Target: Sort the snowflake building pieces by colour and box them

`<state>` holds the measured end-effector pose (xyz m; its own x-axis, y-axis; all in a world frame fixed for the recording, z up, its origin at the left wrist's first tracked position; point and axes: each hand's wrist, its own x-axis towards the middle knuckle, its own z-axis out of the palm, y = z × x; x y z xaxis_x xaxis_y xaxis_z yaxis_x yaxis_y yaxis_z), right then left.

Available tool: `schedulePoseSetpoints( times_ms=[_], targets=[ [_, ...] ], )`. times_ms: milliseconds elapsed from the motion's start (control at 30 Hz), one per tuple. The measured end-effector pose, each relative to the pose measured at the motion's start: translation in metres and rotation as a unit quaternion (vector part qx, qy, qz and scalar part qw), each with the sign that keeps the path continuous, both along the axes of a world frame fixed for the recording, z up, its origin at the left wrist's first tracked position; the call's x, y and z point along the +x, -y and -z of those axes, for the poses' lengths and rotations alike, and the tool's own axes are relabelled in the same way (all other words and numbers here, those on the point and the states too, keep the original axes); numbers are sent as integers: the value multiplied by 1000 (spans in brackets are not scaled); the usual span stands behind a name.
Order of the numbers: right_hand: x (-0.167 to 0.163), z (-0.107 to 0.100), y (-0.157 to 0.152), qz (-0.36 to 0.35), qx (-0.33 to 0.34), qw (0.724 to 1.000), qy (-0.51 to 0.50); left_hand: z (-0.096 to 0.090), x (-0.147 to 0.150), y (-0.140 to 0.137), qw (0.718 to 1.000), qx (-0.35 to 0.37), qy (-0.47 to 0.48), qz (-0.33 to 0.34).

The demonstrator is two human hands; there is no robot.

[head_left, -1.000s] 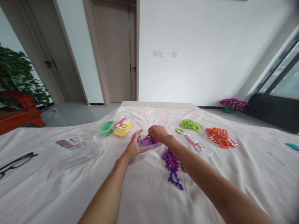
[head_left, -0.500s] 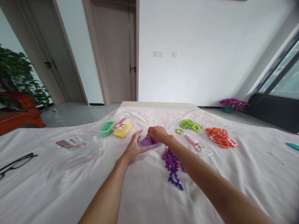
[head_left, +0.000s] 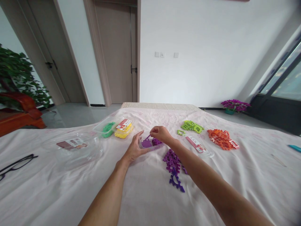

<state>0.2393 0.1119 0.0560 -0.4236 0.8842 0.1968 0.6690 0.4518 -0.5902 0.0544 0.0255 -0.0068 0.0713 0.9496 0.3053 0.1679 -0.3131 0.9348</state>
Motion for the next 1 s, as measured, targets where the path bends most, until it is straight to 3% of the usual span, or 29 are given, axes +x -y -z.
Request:
schedulePoseSetpoints(
  times_ms=[133, 333, 567, 800, 1000],
  targets=[
    [-1, 3, 4, 5, 0, 1000, -27, 4, -1, -2, 1000, -4, 4, 9],
    [-3, 5, -1, 43, -60, 997, -20, 1, 0, 0, 1000, -10, 9, 3],
    [-6, 3, 2, 55, -10, 998, -6, 1, 0, 1, 1000, 3, 7, 0],
    [10, -6, -6, -4, -28, 999, -30, 4, 0, 0, 1000, -16, 24, -2],
    [13, -30, 2, -53, 79, 995, 34, 4, 2, -1, 1000, -10, 8, -14]
  ],
)
